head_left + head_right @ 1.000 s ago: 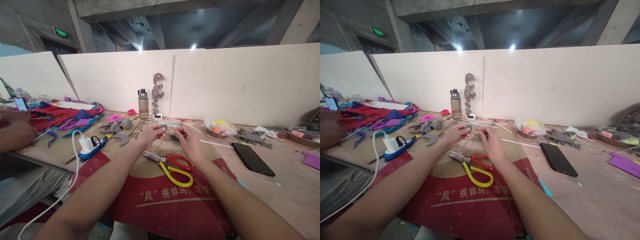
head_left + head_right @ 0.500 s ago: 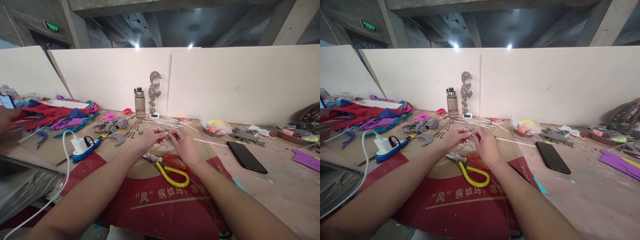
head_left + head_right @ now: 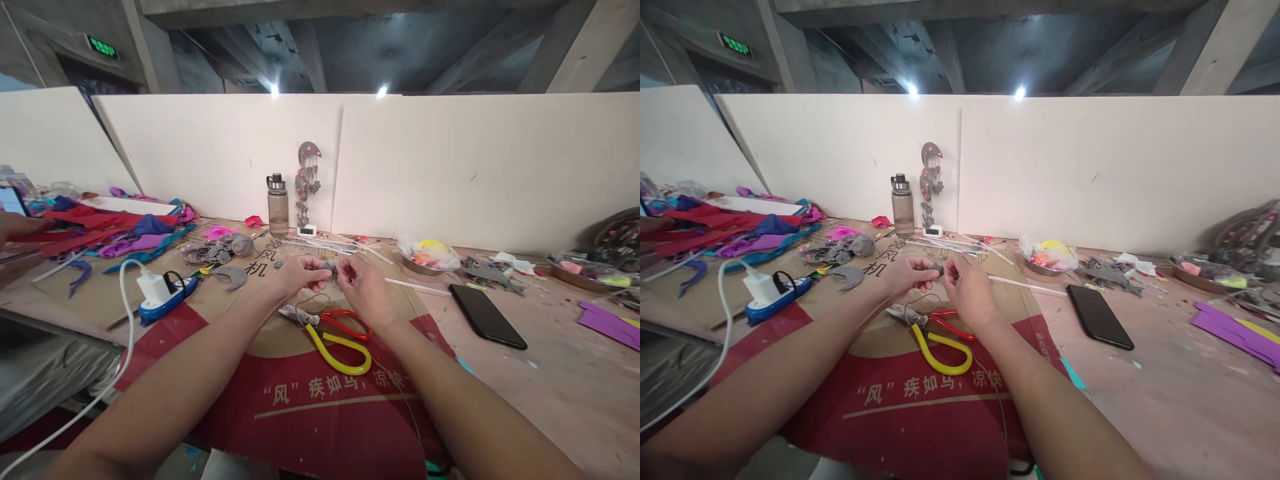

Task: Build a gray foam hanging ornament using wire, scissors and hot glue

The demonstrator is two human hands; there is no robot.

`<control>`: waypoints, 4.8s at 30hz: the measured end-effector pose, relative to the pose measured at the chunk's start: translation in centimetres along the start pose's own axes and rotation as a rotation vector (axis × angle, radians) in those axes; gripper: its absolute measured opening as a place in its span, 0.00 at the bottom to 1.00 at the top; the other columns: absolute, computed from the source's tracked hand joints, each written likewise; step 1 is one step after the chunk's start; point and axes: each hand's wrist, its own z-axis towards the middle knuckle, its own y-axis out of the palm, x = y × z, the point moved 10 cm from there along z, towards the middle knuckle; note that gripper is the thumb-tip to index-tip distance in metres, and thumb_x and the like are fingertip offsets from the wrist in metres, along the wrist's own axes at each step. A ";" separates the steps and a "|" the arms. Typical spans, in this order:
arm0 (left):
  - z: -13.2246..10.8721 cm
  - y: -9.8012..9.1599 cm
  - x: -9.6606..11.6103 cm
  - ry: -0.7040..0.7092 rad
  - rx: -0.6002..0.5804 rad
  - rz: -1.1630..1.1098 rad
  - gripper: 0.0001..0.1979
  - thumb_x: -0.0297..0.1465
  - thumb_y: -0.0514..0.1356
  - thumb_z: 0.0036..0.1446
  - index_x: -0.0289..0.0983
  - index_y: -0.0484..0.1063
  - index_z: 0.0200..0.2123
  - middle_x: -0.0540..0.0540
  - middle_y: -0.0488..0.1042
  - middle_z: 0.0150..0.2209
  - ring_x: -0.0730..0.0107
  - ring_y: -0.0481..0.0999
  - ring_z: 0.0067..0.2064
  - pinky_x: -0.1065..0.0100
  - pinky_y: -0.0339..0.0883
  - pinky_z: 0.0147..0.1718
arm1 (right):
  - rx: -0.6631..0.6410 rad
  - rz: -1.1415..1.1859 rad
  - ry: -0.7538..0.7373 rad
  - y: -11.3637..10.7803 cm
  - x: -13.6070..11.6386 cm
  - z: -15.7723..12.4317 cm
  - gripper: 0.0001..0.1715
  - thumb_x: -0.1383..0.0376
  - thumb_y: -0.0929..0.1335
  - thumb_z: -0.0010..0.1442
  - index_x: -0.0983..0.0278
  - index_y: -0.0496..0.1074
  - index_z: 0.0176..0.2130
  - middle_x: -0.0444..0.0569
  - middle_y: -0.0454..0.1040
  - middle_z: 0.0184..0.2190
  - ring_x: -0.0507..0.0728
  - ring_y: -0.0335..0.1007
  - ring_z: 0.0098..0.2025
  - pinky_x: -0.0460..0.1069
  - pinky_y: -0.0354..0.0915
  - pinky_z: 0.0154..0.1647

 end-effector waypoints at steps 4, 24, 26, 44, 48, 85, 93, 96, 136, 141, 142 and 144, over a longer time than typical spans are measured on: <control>0.1 -0.5 -0.2 -0.017 0.054 0.016 0.17 0.38 0.72 0.40 0.32 0.72 0.27 0.50 0.72 0.20 0.79 0.68 0.20 0.75 0.61 0.21 | -0.012 0.069 0.022 -0.2 0.1 0.0 0.06 0.68 0.62 0.62 0.62 0.67 0.33 0.48 0.70 0.32 0.56 0.65 0.37 0.49 0.60 0.39; -0.4 -0.3 0.9 0.054 0.080 0.273 0.14 0.36 0.71 0.42 0.33 0.73 0.27 0.49 0.72 0.18 0.74 0.71 0.20 0.73 0.65 0.20 | -0.317 0.194 0.081 2.8 1.3 -0.3 0.08 0.67 0.67 0.59 0.63 0.66 0.27 0.42 0.68 0.27 0.52 0.62 0.30 0.47 0.56 0.33; -0.5 -0.2 0.7 0.033 0.090 0.251 0.14 0.35 0.71 0.41 0.33 0.73 0.28 0.49 0.73 0.19 0.74 0.71 0.20 0.73 0.65 0.20 | -0.313 0.176 0.088 2.9 1.4 -0.4 0.08 0.67 0.66 0.59 0.63 0.65 0.28 0.42 0.67 0.27 0.52 0.61 0.31 0.47 0.55 0.33; 0.0 -0.6 -0.2 -0.046 0.085 -0.179 0.16 0.34 0.73 0.41 0.31 0.73 0.28 0.50 0.72 0.22 0.80 0.70 0.22 0.77 0.63 0.21 | -0.149 0.201 0.045 0.6 0.6 0.2 0.14 0.62 0.58 0.67 0.62 0.67 0.35 0.46 0.71 0.32 0.55 0.66 0.37 0.49 0.59 0.41; -0.1 -0.1 -0.2 -0.045 0.061 -0.182 0.17 0.35 0.73 0.41 0.31 0.73 0.29 0.50 0.73 0.22 0.79 0.71 0.23 0.77 0.64 0.22 | -0.093 0.131 0.015 0.4 0.5 0.1 0.07 0.65 0.64 0.64 0.61 0.70 0.41 0.48 0.72 0.36 0.56 0.67 0.40 0.49 0.60 0.42; -0.7 0.2 3.1 0.241 0.086 0.434 0.14 0.40 0.64 0.50 0.34 0.77 0.32 0.49 0.74 0.26 0.75 0.67 0.26 0.71 0.60 0.27 | -0.147 0.677 0.507 4.9 5.6 -1.3 0.13 0.56 0.69 0.50 0.62 0.65 0.32 0.41 0.67 0.25 0.51 0.60 0.27 0.48 0.58 0.29; -0.6 0.4 2.9 0.231 0.060 0.327 0.16 0.41 0.68 0.46 0.33 0.73 0.27 0.50 0.71 0.23 0.76 0.67 0.25 0.72 0.60 0.25 | -0.146 0.621 0.451 5.0 5.5 -1.5 0.13 0.58 0.67 0.53 0.61 0.61 0.36 0.41 0.66 0.27 0.52 0.62 0.30 0.49 0.60 0.32; -0.5 0.7 2.5 0.201 0.011 0.364 0.16 0.42 0.66 0.48 0.34 0.71 0.26 0.51 0.70 0.21 0.76 0.67 0.24 0.73 0.59 0.25 | -0.143 0.551 0.393 4.6 5.0 -1.5 0.12 0.60 0.67 0.54 0.61 0.60 0.37 0.42 0.66 0.28 0.53 0.63 0.31 0.50 0.60 0.34; -0.2 1.6 0.8 0.047 -0.111 -0.023 0.17 0.41 0.67 0.48 0.31 0.75 0.29 0.46 0.74 0.28 0.79 0.67 0.25 0.73 0.61 0.25 | -0.117 0.504 0.354 2.3 3.1 -0.3 0.10 0.60 0.63 0.60 0.60 0.71 0.37 0.45 0.72 0.29 0.54 0.65 0.30 0.49 0.61 0.33; -0.4 1.9 0.5 0.000 -0.151 -0.035 0.17 0.41 0.68 0.47 0.31 0.74 0.28 0.46 0.74 0.28 0.80 0.67 0.25 0.73 0.62 0.25 | -0.135 0.208 0.116 1.4 1.0 -0.1 0.09 0.62 0.62 0.62 0.61 0.69 0.33 0.48 0.72 0.32 0.55 0.65 0.34 0.50 0.60 0.37; -0.4 2.0 0.5 -0.004 -0.155 -0.047 0.17 0.40 0.69 0.47 0.31 0.73 0.28 0.47 0.74 0.28 0.80 0.67 0.24 0.73 0.61 0.24 | -0.138 0.173 0.102 1.5 0.8 -0.1 0.09 0.62 0.62 0.62 0.61 0.68 0.33 0.48 0.72 0.31 0.55 0.65 0.34 0.50 0.59 0.37; -0.3 2.0 0.5 -0.006 -0.159 -0.072 0.17 0.40 0.69 0.47 0.31 0.73 0.28 0.47 0.73 0.27 0.80 0.67 0.24 0.73 0.61 0.24 | -0.127 0.137 0.118 1.6 1.2 -0.1 0.08 0.63 0.60 0.63 0.61 0.66 0.33 0.48 0.71 0.31 0.55 0.64 0.34 0.50 0.59 0.37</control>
